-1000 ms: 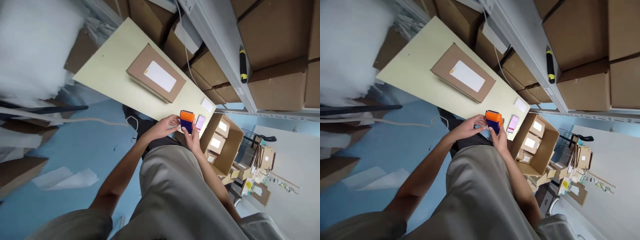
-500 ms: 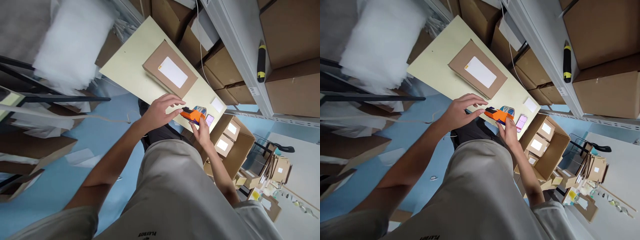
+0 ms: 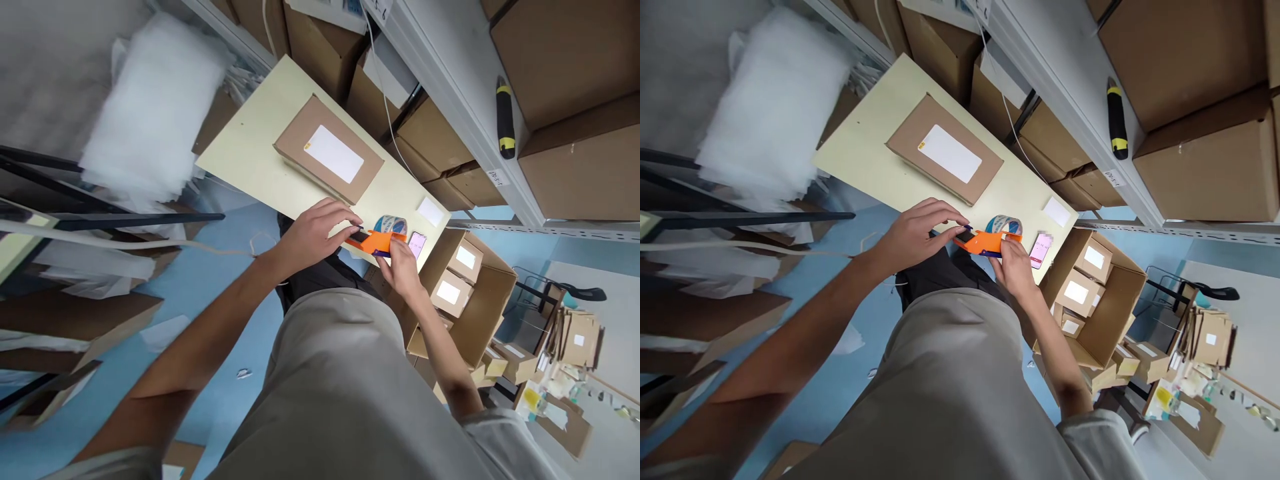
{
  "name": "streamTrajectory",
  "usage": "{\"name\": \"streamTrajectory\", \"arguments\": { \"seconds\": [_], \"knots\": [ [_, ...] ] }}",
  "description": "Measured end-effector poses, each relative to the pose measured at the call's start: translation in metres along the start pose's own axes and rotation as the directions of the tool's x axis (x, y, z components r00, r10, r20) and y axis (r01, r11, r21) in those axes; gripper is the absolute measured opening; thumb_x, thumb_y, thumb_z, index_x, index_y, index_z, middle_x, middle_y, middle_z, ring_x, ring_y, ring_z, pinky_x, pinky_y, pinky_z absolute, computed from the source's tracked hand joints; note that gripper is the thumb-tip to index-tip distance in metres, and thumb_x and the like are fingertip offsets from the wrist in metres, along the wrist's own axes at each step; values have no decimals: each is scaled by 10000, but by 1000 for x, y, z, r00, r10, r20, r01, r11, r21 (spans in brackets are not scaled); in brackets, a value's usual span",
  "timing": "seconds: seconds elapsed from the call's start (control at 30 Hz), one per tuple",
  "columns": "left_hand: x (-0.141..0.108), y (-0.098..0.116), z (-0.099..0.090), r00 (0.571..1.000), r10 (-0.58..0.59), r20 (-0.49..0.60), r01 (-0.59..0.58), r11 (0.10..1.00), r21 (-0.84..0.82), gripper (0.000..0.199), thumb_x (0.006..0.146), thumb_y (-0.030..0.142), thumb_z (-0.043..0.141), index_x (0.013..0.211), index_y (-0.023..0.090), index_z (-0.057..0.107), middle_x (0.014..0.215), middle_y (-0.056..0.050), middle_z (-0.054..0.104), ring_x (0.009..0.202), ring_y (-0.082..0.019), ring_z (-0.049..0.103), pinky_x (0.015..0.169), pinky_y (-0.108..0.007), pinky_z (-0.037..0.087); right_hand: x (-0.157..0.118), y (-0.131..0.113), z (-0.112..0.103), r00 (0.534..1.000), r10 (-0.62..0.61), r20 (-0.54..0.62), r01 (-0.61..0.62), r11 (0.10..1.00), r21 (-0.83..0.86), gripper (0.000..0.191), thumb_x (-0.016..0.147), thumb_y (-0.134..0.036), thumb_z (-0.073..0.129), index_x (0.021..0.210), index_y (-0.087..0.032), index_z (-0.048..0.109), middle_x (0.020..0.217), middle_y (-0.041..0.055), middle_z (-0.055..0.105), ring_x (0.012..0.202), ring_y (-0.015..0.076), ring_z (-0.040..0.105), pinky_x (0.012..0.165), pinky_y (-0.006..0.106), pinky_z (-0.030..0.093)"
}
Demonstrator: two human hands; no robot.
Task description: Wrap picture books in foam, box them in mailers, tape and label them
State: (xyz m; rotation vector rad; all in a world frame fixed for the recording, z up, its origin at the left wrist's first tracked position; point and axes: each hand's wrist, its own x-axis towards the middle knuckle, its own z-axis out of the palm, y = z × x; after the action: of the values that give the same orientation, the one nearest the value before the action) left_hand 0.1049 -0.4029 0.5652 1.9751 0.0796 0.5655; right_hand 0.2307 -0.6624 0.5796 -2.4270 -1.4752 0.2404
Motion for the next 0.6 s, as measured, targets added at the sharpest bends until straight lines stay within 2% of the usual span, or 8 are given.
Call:
{"name": "streamTrajectory", "arguments": {
  "seconds": [0.27,0.47,0.6],
  "knots": [
    [-8,-10,7,999,-24,24,24,1000,-1,199,1123,336,602,1039,254,762,1077,-73,808,1089,-270,723,1024,-456,597,1,9,4,997,-34,63,36,999,-21,348,1178,-454,502,1337,-184,652,1194,207,799,1225,385,750,1086,610,638],
    [-17,-10,13,996,-74,-49,74,997,14,258,1159,410,544,1042,260,718,1051,-80,795,1043,-268,720,989,-445,598,6,15,4,993,-53,101,57,997,-42,265,1152,-419,533,1285,-216,640,1116,176,786,1172,388,745,1103,648,616],
    [-22,-9,13,994,-68,-83,71,997,30,241,1152,412,569,1054,263,731,1051,-74,801,1026,-265,722,978,-440,602,8,13,2,991,-65,114,70,997,-40,246,1156,-419,519,1247,-223,636,1071,158,774,1106,375,742,1092,646,619]
  ]
}}
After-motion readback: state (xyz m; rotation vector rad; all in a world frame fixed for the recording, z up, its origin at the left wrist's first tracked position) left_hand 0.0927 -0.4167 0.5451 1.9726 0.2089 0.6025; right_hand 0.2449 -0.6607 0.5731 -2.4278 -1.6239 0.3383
